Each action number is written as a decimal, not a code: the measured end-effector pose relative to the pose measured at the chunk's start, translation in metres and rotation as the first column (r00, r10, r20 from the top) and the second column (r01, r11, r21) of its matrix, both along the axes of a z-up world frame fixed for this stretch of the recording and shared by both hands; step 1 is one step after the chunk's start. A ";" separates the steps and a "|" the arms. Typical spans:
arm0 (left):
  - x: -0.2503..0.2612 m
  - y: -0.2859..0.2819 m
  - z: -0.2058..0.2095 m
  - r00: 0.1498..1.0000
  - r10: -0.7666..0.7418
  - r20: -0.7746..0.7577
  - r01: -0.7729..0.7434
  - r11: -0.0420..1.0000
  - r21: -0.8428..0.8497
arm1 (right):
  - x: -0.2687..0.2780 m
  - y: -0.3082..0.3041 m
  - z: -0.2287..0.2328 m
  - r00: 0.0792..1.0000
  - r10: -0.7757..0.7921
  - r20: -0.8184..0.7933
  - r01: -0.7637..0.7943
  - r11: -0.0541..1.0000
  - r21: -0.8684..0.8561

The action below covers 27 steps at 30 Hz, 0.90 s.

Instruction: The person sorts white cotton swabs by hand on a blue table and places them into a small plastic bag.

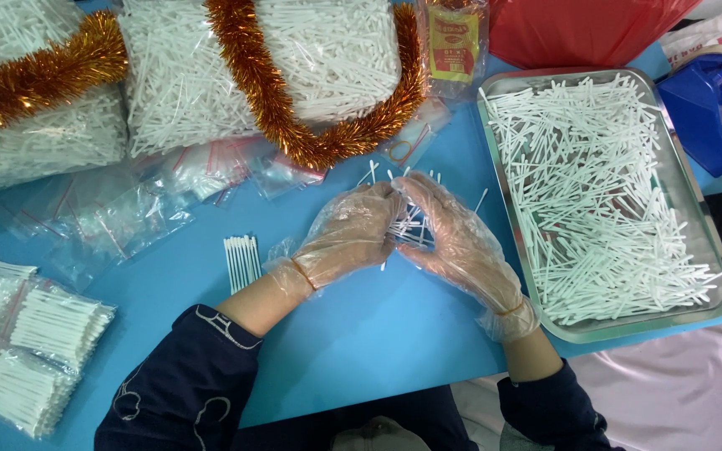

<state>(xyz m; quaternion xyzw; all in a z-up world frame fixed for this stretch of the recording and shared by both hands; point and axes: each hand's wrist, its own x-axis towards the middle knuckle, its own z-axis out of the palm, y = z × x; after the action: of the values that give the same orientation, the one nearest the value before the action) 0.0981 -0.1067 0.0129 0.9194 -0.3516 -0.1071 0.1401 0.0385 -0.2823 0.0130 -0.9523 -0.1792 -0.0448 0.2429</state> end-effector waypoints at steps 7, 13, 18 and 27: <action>-0.016 0.011 0.052 0.999 -0.020 -0.046 0.020 1.000 -0.004 | -0.027 -0.012 0.027 0.990 -0.102 0.101 0.101 0.995 0.009; -0.031 0.020 0.075 0.993 0.000 -0.116 0.004 0.999 0.033 | -0.032 -0.015 0.011 0.968 -0.220 0.118 0.226 0.973 -0.042; -0.045 0.033 0.084 0.982 0.031 -0.188 -0.011 0.994 0.106 | -0.030 -0.003 0.003 0.975 -0.183 0.123 0.195 0.977 -0.088; -0.059 0.038 0.079 0.968 0.137 -0.208 -0.084 0.966 0.246 | -0.016 0.020 0.014 0.985 -0.044 0.167 0.056 0.996 -0.069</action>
<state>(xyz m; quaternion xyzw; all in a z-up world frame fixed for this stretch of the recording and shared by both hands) 0.0392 -0.0685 0.0915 0.9298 -0.2664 -0.2427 0.0747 0.0221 -0.2625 0.0268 -0.9579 -0.1761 -0.1229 0.1907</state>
